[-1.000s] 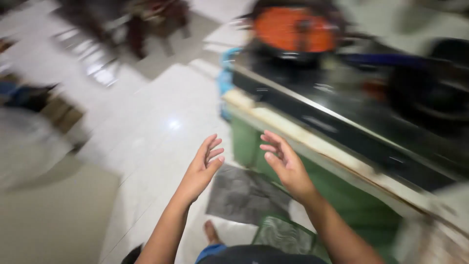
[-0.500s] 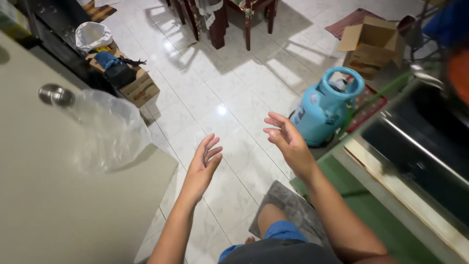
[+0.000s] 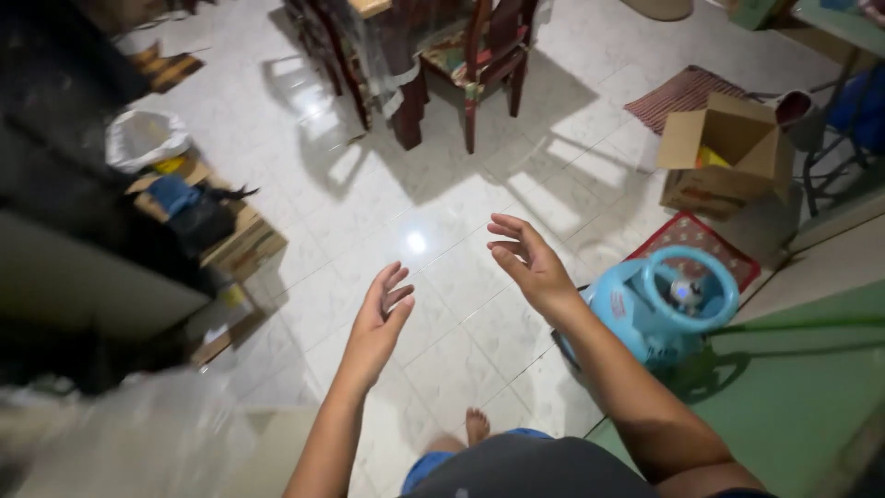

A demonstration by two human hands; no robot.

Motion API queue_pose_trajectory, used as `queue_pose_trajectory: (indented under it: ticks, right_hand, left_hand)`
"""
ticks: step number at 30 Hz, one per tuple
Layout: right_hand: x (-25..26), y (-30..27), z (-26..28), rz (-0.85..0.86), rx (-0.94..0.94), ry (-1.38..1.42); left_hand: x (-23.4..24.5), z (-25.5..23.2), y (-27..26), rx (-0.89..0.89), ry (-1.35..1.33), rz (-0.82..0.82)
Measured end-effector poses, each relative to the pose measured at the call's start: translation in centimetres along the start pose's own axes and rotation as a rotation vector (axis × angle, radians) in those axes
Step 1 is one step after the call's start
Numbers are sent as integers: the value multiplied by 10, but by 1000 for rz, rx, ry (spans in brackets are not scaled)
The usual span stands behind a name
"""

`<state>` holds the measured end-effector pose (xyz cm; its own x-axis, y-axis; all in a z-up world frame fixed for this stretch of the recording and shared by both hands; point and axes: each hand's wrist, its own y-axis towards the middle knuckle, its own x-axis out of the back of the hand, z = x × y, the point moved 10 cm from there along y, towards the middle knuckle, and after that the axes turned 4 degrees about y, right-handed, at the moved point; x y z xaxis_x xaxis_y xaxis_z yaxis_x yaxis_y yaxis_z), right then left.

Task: Clearing a plate, glasses, and a water bottle from a dining table and putting them in the kitchen sink area, then throwing trash into a bag.

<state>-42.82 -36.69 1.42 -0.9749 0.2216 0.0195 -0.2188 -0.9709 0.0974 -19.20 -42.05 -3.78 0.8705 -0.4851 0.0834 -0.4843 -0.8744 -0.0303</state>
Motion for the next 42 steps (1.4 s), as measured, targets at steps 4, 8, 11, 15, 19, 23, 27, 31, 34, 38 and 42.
queue_pose_trajectory:
  ticks: [4, 8, 11, 15, 19, 23, 27, 31, 34, 38, 42]
  right_hand:
    - [35, 85, -21, -16, -9, 74]
    - [82, 174, -40, -12, 33, 66]
    - [137, 238, -58, -107, 14, 29]
    - [229, 325, -62, -258, -2, -31]
    - [313, 393, -64, -359, 3, -18]
    - [404, 456, -85, -461, -28, -27]
    - [513, 527, -120, -485, -6, 1]
    - [632, 605, -131, -475, -44, 27]
    - [705, 674, -131, -495, -75, 76]
    - [774, 764, -137, -427, -26, 127]
    - [842, 851, -146, -383, -17, 84]
  left_hand:
    - [-5, -6, 103, 47, -13, 4]
    - [-23, 8, 223, 70, -40, 46]
    - [-54, 17, 322, 9, -92, 133]
    - [-120, -15, 469, -30, -51, 292]
    - [-215, -23, 595, -60, 3, 434]
    - [-320, -39, 696, -83, 0, 616]
    - [-414, -27, 815, -163, -123, 608]
    - [-485, -36, 919, -80, -62, 549]
    - [-528, -51, 994, -72, -45, 554]
    - [-570, -61, 1090, -77, -64, 502]
    - [-617, -55, 1205, -88, -90, 456]
